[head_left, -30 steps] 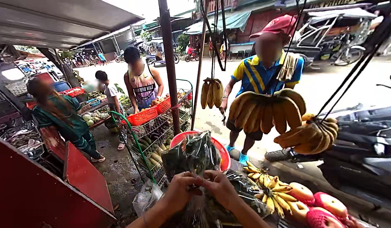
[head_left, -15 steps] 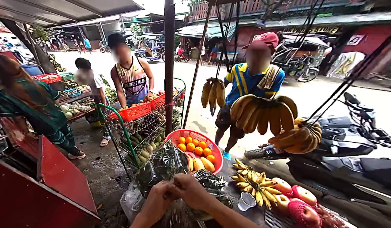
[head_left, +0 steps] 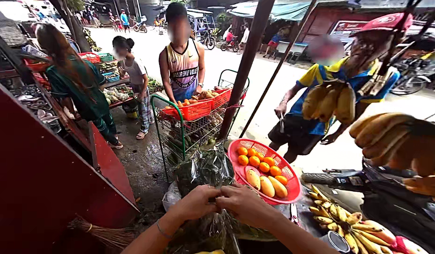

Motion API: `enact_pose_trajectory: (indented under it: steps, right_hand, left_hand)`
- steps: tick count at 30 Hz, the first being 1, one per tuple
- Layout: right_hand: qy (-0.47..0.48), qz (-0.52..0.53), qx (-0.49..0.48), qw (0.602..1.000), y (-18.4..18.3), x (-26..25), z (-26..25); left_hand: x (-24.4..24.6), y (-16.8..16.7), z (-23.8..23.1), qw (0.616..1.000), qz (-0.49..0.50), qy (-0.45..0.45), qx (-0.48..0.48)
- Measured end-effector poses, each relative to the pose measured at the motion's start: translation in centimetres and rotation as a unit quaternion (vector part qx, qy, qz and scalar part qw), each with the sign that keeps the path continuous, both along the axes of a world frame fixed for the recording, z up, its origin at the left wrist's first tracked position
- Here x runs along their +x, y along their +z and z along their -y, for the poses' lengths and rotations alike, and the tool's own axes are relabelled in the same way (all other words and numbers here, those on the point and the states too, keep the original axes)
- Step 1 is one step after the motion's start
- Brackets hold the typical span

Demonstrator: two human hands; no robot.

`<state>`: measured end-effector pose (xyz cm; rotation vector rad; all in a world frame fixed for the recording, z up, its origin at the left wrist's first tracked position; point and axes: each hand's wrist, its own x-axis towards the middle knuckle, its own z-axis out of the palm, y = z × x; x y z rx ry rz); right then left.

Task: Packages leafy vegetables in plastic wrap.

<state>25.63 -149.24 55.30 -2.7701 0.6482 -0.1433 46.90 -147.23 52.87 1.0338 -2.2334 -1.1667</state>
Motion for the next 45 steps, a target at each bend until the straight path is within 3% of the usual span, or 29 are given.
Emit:
enact_pose_trajectory:
  steps: [3,9,13,15,19,21,24,29,35,39,42,45]
  right_hand:
    - [0.006,-0.024,0.043,0.999,0.3,1.5,1.0]
    - [0.013,0.067,0.093,0.993,1.4,1.6,4.4]
    - [-0.024,0.317,0.110,0.942,2.3,-1.5,7.6]
    - [-0.030,0.350,0.094,0.931,2.6,-1.5,9.2]
    - [-0.080,0.310,0.173,0.931,-6.1,0.1,8.8]
    - [-0.098,0.327,0.201,0.918,-8.2,0.7,8.9]
    - [-0.109,0.348,0.194,0.910,-7.9,0.4,8.9]
    - [-0.149,0.353,0.104,0.918,-4.8,0.8,8.0]
    - [-0.204,0.247,0.107,0.941,-1.4,3.0,6.9]
    - [-0.267,0.279,0.154,0.910,-1.4,4.7,5.3]
    - [-0.315,0.333,0.108,0.882,-2.0,6.0,4.2]
    - [-0.346,0.418,0.123,0.831,-2.1,7.3,3.6]
  left_hand:
    - [0.9,-0.6,0.2,0.999,0.009,0.016,-0.032]
    - [1.3,-3.0,0.5,0.993,0.043,0.064,-0.088]
    - [3.1,-4.9,0.9,0.989,0.046,0.110,-0.087]
    - [2.9,-5.2,0.8,0.976,0.002,0.168,-0.142]
    - [0.7,-5.0,0.4,0.956,-0.025,0.253,-0.142]
    - [1.5,-5.7,1.6,0.949,-0.038,0.276,-0.147]
    - [2.0,-5.9,4.0,0.946,-0.082,0.266,-0.168]
    - [1.8,-4.2,6.0,0.962,-0.096,0.210,-0.146]
    - [1.6,-1.9,7.3,0.975,-0.079,0.108,-0.174]
    - [2.4,-1.3,7.7,0.979,-0.090,0.076,-0.166]
    - [2.8,-0.8,7.8,0.984,-0.104,0.059,-0.133]
    - [3.2,0.1,8.2,0.994,-0.099,0.041,-0.034]
